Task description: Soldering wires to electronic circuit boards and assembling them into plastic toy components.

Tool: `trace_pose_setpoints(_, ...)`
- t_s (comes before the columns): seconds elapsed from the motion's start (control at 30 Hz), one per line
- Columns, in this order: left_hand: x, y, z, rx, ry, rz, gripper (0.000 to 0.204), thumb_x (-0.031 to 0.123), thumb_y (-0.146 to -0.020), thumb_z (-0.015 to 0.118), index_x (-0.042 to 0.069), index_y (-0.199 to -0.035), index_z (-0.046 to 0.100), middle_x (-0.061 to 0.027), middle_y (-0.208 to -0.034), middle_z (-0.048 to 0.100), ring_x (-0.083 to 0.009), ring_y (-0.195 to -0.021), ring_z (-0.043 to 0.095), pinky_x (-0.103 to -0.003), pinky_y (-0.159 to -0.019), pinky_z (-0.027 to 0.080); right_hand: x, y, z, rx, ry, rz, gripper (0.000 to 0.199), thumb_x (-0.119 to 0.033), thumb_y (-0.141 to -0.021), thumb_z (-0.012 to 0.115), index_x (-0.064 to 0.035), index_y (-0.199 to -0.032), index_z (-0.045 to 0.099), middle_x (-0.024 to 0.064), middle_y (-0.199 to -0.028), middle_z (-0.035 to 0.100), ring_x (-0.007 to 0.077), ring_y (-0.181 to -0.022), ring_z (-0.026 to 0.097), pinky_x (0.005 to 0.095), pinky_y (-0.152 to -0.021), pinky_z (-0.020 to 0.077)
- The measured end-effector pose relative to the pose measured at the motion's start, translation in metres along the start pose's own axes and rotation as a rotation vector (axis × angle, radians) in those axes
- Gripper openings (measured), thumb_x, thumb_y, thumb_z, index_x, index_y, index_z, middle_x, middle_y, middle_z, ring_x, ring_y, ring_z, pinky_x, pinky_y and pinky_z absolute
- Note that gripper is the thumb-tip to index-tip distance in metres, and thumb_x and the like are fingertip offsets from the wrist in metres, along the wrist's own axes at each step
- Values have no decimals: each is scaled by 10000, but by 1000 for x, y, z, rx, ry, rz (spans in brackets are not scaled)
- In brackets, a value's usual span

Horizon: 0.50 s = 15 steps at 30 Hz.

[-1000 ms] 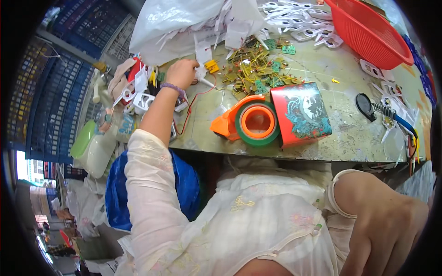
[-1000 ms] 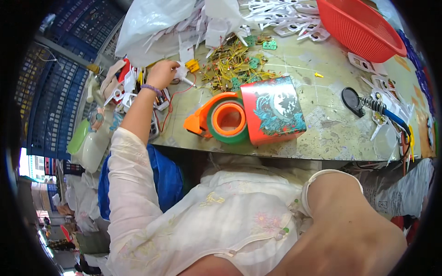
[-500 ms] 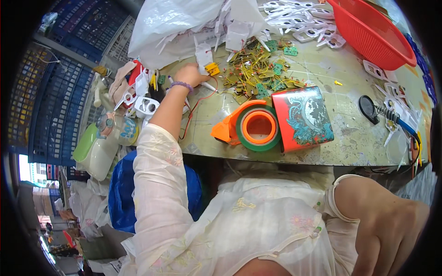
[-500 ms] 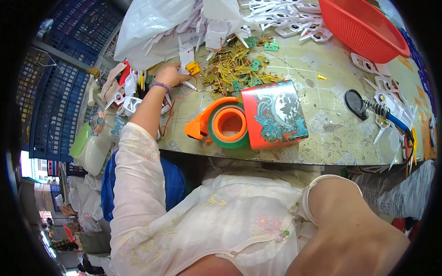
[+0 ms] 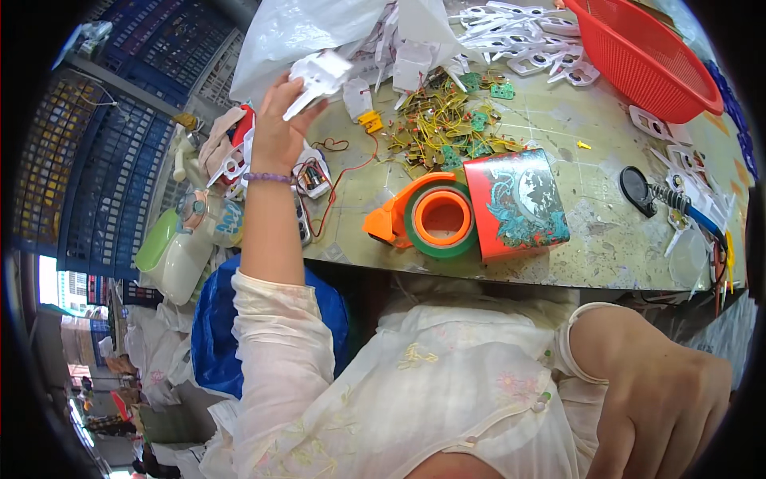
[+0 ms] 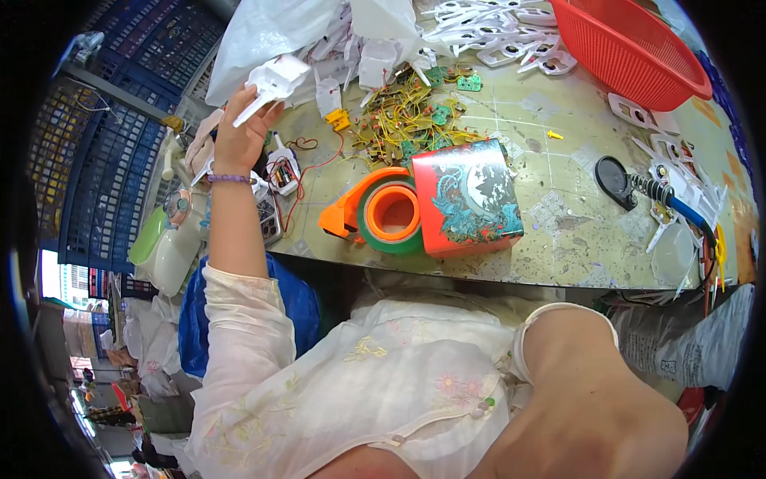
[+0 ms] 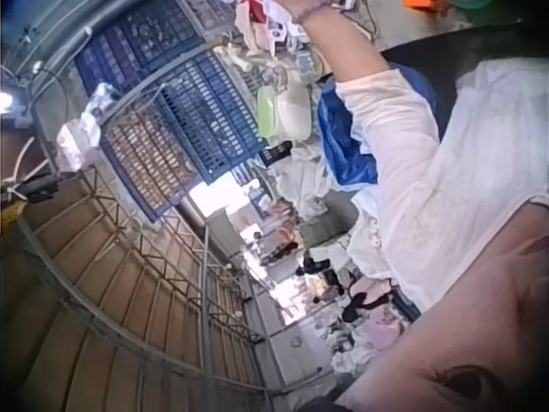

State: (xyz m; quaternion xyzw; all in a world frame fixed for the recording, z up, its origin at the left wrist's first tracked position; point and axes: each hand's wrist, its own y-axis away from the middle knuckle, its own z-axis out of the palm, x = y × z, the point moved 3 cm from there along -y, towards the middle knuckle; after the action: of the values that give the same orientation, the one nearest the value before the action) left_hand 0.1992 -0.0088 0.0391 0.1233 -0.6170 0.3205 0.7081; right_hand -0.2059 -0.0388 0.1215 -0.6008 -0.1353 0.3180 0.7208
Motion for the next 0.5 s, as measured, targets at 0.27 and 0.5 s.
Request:
trace_pose_setpoints(0.27, -2, 67, 56, -417, 354, -311, 408, 226, -903, 487, -40, -1210, 511, -134, -1152, 615, -240, -1009, 621, -396, -814, 530, -10, 9, 9, 33, -206, 218, 504, -292, -987, 385, -123, -513, 373, -7, -528, 342, 137, -453, 417, 475, -878, 488)
trace_pose_setpoints(0.5, -48, 43, 24, -766, 20, -837, 367, 156, -865, 555, -88, -1138, 559, -138, -1072, 638, -191, -958, 621, -340, -830, 502, -16, 18, 9, -21, -57, -17, 593, -490, -982, 299, -139, -503, 312, -23, -532, 293, 124, -421, 397, 440, -730, 507)
